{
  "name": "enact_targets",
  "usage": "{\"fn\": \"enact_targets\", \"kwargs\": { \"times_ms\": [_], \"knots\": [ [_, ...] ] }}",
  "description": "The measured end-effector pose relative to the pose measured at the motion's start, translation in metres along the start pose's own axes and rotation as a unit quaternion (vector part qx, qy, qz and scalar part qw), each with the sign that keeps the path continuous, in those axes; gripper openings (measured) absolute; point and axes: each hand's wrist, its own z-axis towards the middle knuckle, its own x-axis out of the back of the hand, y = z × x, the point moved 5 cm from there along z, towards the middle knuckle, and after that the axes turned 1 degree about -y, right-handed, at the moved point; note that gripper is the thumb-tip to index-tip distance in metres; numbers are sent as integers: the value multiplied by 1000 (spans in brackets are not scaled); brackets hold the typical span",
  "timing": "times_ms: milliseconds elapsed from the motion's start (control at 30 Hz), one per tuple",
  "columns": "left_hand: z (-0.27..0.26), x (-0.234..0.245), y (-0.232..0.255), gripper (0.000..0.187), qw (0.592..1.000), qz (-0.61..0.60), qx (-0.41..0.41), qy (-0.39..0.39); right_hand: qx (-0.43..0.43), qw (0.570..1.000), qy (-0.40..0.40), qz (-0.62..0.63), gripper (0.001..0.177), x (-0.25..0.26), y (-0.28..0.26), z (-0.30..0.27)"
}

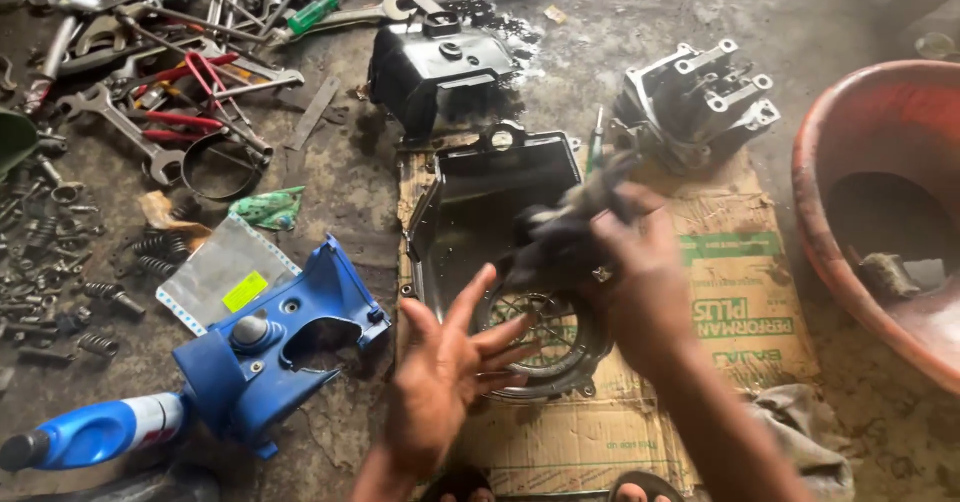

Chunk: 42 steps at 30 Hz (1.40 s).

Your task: Cleaning automotive engine components with a cloth.

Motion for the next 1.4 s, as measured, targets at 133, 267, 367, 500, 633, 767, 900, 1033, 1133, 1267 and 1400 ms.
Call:
{"fn": "enact_targets", "kwargs": {
  "times_ms": [133, 267, 367, 500, 633, 767, 900, 1033, 1133, 1267, 1400],
  "knots": [
    [9, -22, -7, 104, 999, -28, -22, -29, 2, 999, -22, -47, 38, -4, 55, -17],
    [2, -12, -21, 93, 930, 350, -101, 45, 96, 956, -78, -265, 37, -1, 69, -2],
    [-3, 1, 0, 70, 905, 393, -117, 111, 73, 956, -23, -282, 39, 33, 59, 18],
    [4, 92, 18, 40, 875, 284, -90, 381, 14, 977, 33, -212, 45, 58, 41, 20],
    [34, 147, 13, 47, 889, 238, -96, 379, 4, 983, 4, -181, 36, 32, 43, 16],
    [46, 137, 33, 45, 842, 405, 34, 354, -39, 972, -73, -221, 38, -9, 53, 23],
    [54, 158, 3, 41, 827, 467, 61, 307, 116, 913, -173, -350, 41, -78, 53, 39],
    [56, 173, -35, 35, 872, 436, -60, 214, 163, 839, -173, -490, 35, -142, 99, 51],
    [52, 172, -39, 34, 881, 398, -61, 248, 163, 772, -170, -590, 32, -156, 136, 63],
    [52, 168, -47, 25, 878, 403, 1, 259, 183, 766, -174, -590, 24, -163, 128, 54],
    [60, 169, -74, 21, 873, 415, -26, 256, 122, 884, -157, -423, 40, -141, 98, 50]
  ]
}}
